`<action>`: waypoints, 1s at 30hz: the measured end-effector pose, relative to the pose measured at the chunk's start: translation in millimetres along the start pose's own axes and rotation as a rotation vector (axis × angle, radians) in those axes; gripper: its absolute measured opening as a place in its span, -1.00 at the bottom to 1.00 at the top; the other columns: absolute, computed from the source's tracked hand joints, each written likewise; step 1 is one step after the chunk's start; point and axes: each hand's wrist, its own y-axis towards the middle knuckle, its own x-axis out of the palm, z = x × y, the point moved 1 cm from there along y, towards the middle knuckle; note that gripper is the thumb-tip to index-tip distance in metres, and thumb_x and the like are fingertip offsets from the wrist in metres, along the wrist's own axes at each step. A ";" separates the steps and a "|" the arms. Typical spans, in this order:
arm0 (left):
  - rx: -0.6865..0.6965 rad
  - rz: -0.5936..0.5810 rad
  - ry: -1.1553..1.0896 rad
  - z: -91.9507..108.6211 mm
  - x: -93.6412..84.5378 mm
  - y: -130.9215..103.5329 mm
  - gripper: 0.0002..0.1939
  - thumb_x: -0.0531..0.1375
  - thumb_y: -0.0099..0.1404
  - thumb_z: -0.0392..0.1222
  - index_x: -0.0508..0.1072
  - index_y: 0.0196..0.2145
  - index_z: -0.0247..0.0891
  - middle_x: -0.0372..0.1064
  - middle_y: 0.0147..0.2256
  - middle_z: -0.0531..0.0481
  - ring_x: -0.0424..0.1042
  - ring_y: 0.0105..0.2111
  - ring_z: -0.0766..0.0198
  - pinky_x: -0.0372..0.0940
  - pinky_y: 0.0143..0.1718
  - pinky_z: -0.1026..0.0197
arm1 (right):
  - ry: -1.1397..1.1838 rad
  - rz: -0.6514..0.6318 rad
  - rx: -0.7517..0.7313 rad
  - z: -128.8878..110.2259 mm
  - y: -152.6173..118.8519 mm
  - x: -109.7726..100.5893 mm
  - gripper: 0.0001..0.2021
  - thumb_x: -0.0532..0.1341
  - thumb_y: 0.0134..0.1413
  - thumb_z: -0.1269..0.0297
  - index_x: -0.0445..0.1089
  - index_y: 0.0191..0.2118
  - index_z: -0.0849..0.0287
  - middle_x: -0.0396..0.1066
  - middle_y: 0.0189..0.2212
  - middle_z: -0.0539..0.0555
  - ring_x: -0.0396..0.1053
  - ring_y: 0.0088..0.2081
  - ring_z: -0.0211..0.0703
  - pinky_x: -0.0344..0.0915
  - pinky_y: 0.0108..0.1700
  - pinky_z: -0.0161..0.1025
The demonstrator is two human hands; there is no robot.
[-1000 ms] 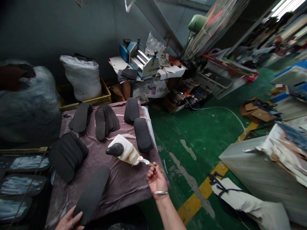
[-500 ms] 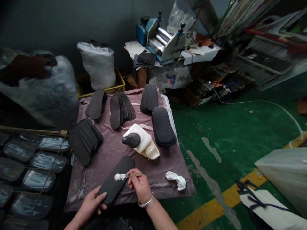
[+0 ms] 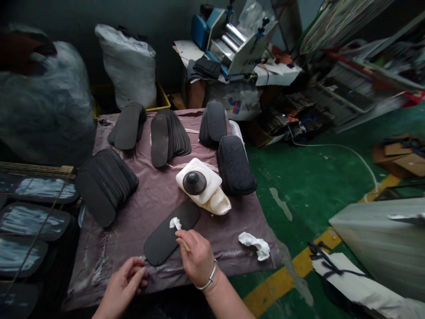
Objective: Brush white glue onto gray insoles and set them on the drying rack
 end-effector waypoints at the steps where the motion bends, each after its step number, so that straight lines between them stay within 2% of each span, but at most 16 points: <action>1: 0.100 0.054 0.146 5.1 -1.9 1.6 -0.61 0.06 0.19 0.11 0.27 -0.16 -0.22 0.41 -0.38 -0.04 0.44 -0.41 0.21 0.31 -0.37 0.20 | 0.003 0.013 -0.002 -1.4 -1.8 0.8 -0.78 0.04 0.20 0.46 0.27 -0.06 0.17 0.36 -0.30 0.13 0.32 -0.30 -0.14 0.30 -0.26 -0.20; 3: 0.267 0.163 0.446 17.3 -4.1 6.7 -0.56 0.05 0.21 0.05 0.21 -0.02 -0.22 0.38 -0.25 -0.08 0.43 -0.31 0.18 0.29 -0.24 0.15 | 0.001 0.047 0.001 -2.5 -4.5 2.1 -0.78 0.05 0.19 0.46 0.27 -0.06 0.17 0.36 -0.30 0.12 0.33 -0.31 -0.15 0.31 -0.27 -0.21; 6: 0.356 0.241 0.792 34.3 -0.7 16.6 -0.56 0.03 0.23 -0.01 0.17 0.02 -0.25 0.30 -0.12 -0.16 0.41 -0.21 0.08 0.28 -0.22 0.10 | -0.082 0.101 -0.030 2.4 -5.7 2.9 -0.74 0.05 0.18 0.48 0.26 -0.02 0.18 0.36 -0.29 0.13 0.33 -0.29 -0.14 0.31 -0.24 -0.20; 9: 0.360 0.247 0.942 43.0 7.5 21.2 -0.64 0.01 0.24 -0.07 0.20 -0.04 -0.28 0.28 -0.12 -0.17 0.41 -0.25 0.07 0.27 -0.27 0.11 | -0.248 0.121 -0.083 9.0 -6.7 7.0 -0.72 0.04 0.19 0.48 0.25 0.01 0.21 0.36 -0.28 0.16 0.32 -0.25 -0.10 0.31 -0.20 -0.16; 12: 0.384 0.277 0.944 40.8 12.5 18.8 -0.71 0.05 0.21 -0.09 0.21 -0.14 -0.27 0.28 -0.18 -0.14 0.40 -0.25 0.08 0.25 -0.28 0.13 | -0.359 0.048 -0.130 2.6 -14.8 20.9 -0.73 0.03 0.19 0.45 0.25 0.00 0.26 0.36 -0.33 0.16 0.32 -0.28 -0.07 0.30 -0.23 -0.14; 15: 0.437 0.324 0.869 32.8 11.9 17.3 -0.76 0.10 0.16 -0.09 0.21 -0.23 -0.24 0.29 -0.23 -0.12 0.38 -0.23 0.09 0.23 -0.28 0.15 | -0.353 -0.076 -0.175 -18.3 -30.8 42.0 -0.76 0.03 0.20 0.42 0.27 -0.04 0.26 0.37 -0.36 0.16 0.32 -0.32 -0.05 0.30 -0.27 -0.14; 17: 0.449 0.343 0.754 28.5 8.6 19.1 -0.77 0.14 0.12 -0.12 0.22 -0.28 -0.22 0.32 -0.29 -0.08 0.39 -0.27 0.12 0.22 -0.29 0.16 | -0.284 -0.097 -0.175 -32.9 -41.7 52.0 -0.78 0.02 0.20 0.41 0.29 -0.07 0.24 0.37 -0.36 0.15 0.32 -0.33 -0.07 0.30 -0.28 -0.15; 19: 0.424 0.317 0.549 25.9 3.0 20.9 -0.76 0.18 0.06 -0.14 0.23 -0.30 -0.22 0.35 -0.40 0.00 0.40 -0.37 0.18 0.22 -0.34 0.20 | -0.156 -0.016 -0.141 -42.4 -49.0 53.0 -0.80 0.02 0.21 0.39 0.31 -0.11 0.21 0.38 -0.33 0.14 0.34 -0.30 -0.10 0.30 -0.24 -0.18; 21: 0.370 0.245 0.269 22.6 -4.4 19.0 -0.69 0.21 0.02 -0.12 0.27 -0.28 -0.25 0.34 -0.51 0.06 0.38 -0.50 0.24 0.22 -0.45 0.25 | 0.008 0.131 -0.065 -44.9 -51.0 44.8 -0.81 0.02 0.22 0.33 0.35 -0.16 0.19 0.39 -0.32 0.13 0.35 -0.30 -0.14 0.31 -0.24 -0.22; 23: 0.334 0.137 0.013 15.6 -12.0 11.5 -0.62 0.22 0.01 -0.05 0.31 -0.24 -0.30 0.37 -0.53 0.06 0.34 -0.59 0.31 0.17 -0.58 0.31 | 0.190 0.275 0.066 -40.9 -48.1 31.6 -0.77 0.03 0.23 0.23 0.37 -0.18 0.19 0.38 -0.40 0.09 0.35 -0.41 -0.20 0.31 -0.36 -0.29; 25: 0.332 0.048 -0.106 3.4 -18.7 -0.3 -0.60 0.23 0.01 0.01 0.36 -0.27 -0.33 0.39 -0.52 0.03 0.29 -0.63 0.37 0.10 -0.65 0.35 | 0.356 0.366 0.199 -33.4 -42.2 19.7 -0.70 0.04 0.20 0.10 0.37 -0.20 0.22 0.33 -0.51 0.03 0.27 -0.56 -0.28 0.23 -0.54 -0.36; 27: 0.319 0.020 -0.121 -12.8 -23.2 -13.1 -0.61 0.23 0.01 0.05 0.39 -0.34 -0.35 0.37 -0.56 0.05 0.27 -0.66 0.40 0.05 -0.69 0.38 | 0.453 0.382 0.279 -25.9 -35.4 13.7 -0.61 0.05 0.15 -0.01 0.36 -0.24 0.27 0.27 -0.58 -0.01 0.19 -0.65 -0.33 0.15 -0.63 -0.39; 30: 0.256 0.058 -0.139 -35.9 -24.5 -28.9 -0.58 0.22 0.01 0.10 0.36 -0.34 -0.33 0.35 -0.58 0.06 0.31 -0.67 0.37 0.02 -0.73 0.41 | 0.336 0.274 0.345 -19.8 -27.1 19.4 -0.49 -0.07 0.16 -0.08 0.36 -0.26 0.31 0.28 -0.61 -0.01 0.17 -0.69 -0.33 0.12 -0.66 -0.40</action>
